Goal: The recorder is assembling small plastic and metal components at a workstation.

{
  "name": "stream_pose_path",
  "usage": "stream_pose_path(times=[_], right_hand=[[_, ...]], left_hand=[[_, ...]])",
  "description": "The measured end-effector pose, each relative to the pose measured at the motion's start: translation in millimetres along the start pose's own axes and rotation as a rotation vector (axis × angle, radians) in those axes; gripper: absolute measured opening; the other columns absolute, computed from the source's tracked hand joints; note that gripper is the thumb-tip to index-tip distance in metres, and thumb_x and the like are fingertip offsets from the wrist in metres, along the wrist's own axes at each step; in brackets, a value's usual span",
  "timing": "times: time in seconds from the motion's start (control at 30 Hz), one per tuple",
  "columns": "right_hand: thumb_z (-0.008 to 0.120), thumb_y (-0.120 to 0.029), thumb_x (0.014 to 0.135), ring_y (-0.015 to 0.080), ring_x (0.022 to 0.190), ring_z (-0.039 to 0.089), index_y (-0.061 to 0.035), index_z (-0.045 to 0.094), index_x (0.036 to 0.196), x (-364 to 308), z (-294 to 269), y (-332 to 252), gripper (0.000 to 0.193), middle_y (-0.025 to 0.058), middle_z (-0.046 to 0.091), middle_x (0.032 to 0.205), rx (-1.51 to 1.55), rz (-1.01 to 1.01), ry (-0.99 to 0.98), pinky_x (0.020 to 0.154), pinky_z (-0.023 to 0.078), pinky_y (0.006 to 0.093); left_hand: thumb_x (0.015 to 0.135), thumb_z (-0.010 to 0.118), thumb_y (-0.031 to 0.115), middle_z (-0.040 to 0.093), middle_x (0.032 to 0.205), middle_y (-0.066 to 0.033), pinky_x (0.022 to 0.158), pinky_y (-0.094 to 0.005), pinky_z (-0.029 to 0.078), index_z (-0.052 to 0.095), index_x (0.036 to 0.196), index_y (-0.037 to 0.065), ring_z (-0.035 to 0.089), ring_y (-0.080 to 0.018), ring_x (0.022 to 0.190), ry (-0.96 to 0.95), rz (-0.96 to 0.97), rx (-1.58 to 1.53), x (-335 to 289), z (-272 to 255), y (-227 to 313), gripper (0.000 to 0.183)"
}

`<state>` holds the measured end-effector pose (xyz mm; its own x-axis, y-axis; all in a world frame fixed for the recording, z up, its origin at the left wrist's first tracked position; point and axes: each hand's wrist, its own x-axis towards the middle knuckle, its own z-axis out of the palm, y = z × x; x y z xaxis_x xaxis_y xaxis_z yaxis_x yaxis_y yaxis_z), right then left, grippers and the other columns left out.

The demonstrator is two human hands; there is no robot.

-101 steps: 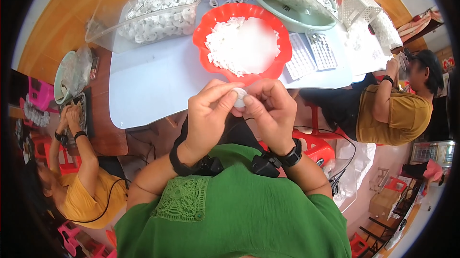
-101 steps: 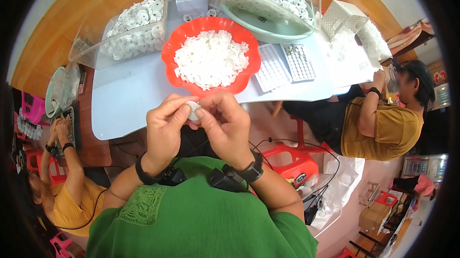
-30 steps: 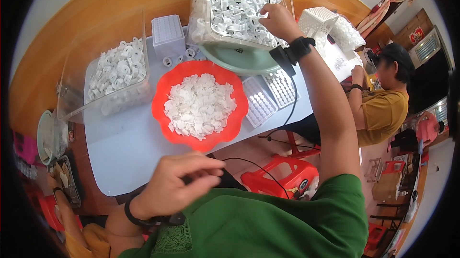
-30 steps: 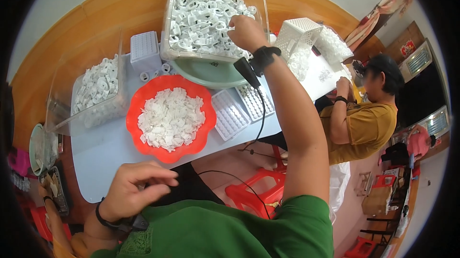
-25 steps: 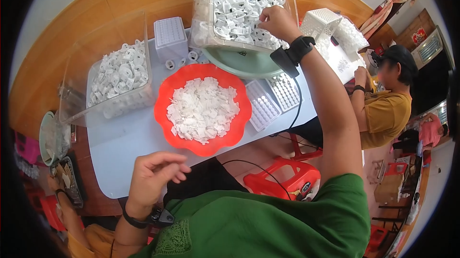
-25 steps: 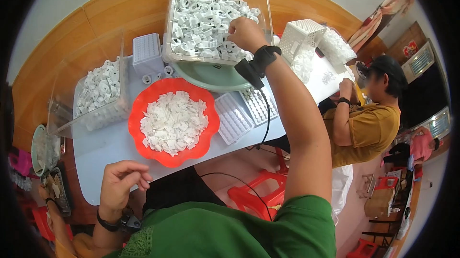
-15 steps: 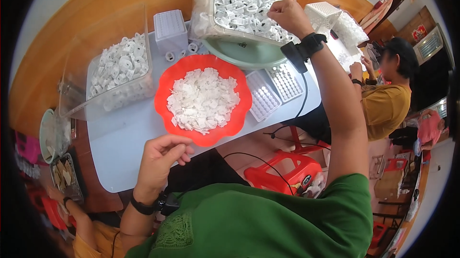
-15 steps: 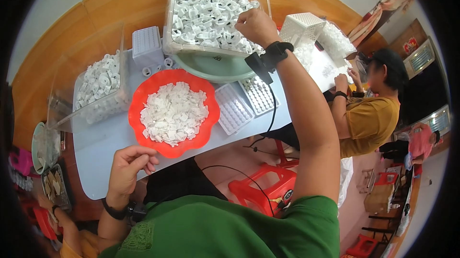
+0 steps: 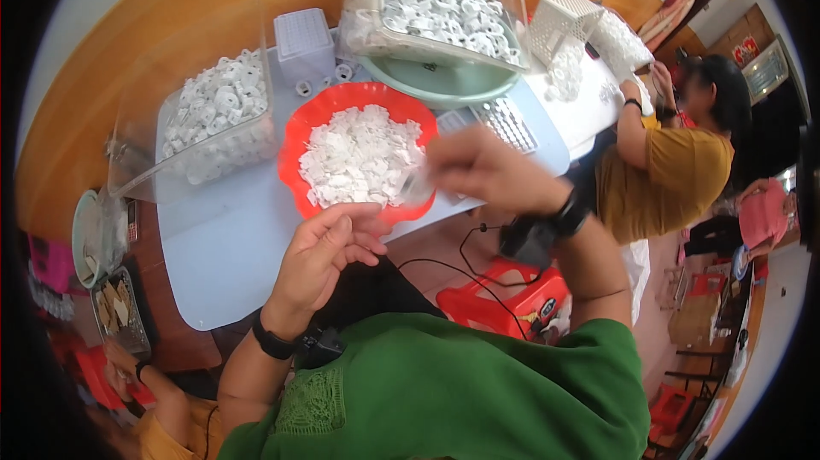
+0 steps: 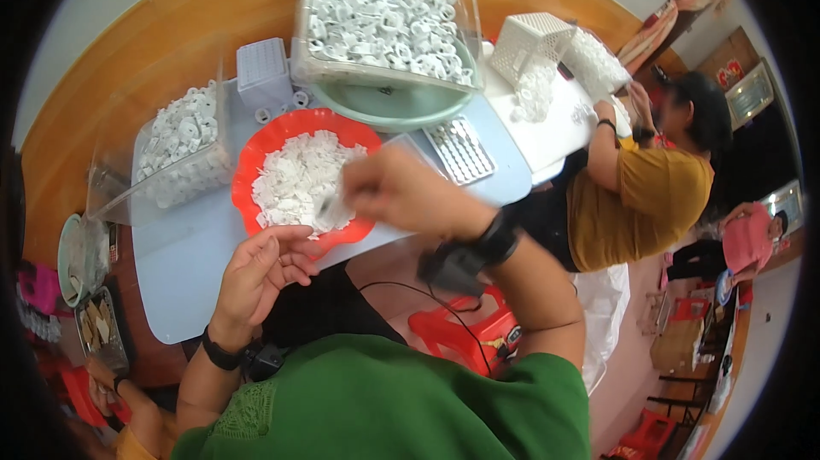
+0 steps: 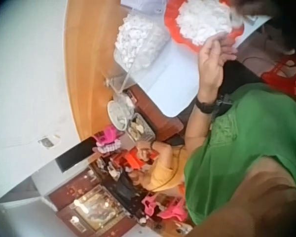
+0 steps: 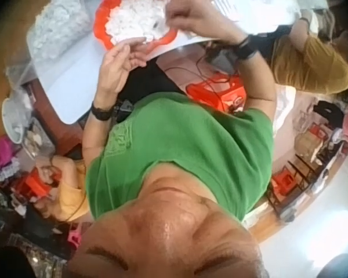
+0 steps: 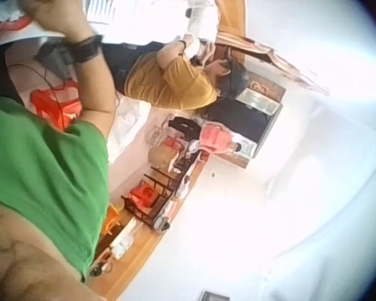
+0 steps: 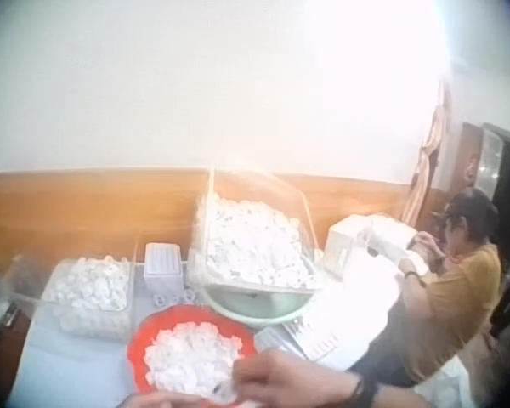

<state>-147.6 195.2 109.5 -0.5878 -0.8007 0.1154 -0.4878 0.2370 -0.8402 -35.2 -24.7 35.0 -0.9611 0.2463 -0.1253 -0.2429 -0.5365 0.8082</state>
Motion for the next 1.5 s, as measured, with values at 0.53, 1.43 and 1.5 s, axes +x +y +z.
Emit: stream_pose_path(times=[0.53,1.43,1.5], right_hand=[[0.062,-0.007,0.080,0.0147,0.063,0.053,0.0012,0.061,0.083,-64,6,103,0.009,0.0085,0.059,0.069,-0.106,0.307,0.537,0.061,0.045,0.0298],[0.062,0.005,0.076,0.0112,0.060,0.057,0.0031,0.059,0.083,-52,-18,82,0.008,0.0067,0.059,0.067,-0.160,0.230,0.589,0.056,0.046,0.0246],[0.063,0.006,0.074,0.0135,0.062,0.057,0.0011,0.059,0.085,-48,18,42,0.012,0.0076,0.059,0.074,-0.166,0.032,0.521,0.056,0.047,0.0259]], left_hand=[[0.088,0.060,0.010,0.065,0.098,-0.0174,0.052,-0.0189,0.047,0.054,0.116,-0.003,0.059,-0.0118,0.063,-0.088,-0.137,0.016,-10,-14,-24,0.032],[0.094,0.052,0.015,0.061,0.108,-0.0180,0.069,-0.0248,0.049,0.050,0.124,0.000,0.058,-0.0121,0.079,-0.163,0.009,-0.293,-2,-21,-33,0.033],[0.094,0.051,0.014,0.061,0.108,-0.0175,0.069,-0.0251,0.049,0.051,0.121,-0.001,0.058,-0.0122,0.078,-0.135,0.023,-0.308,-2,-19,-34,0.031]])
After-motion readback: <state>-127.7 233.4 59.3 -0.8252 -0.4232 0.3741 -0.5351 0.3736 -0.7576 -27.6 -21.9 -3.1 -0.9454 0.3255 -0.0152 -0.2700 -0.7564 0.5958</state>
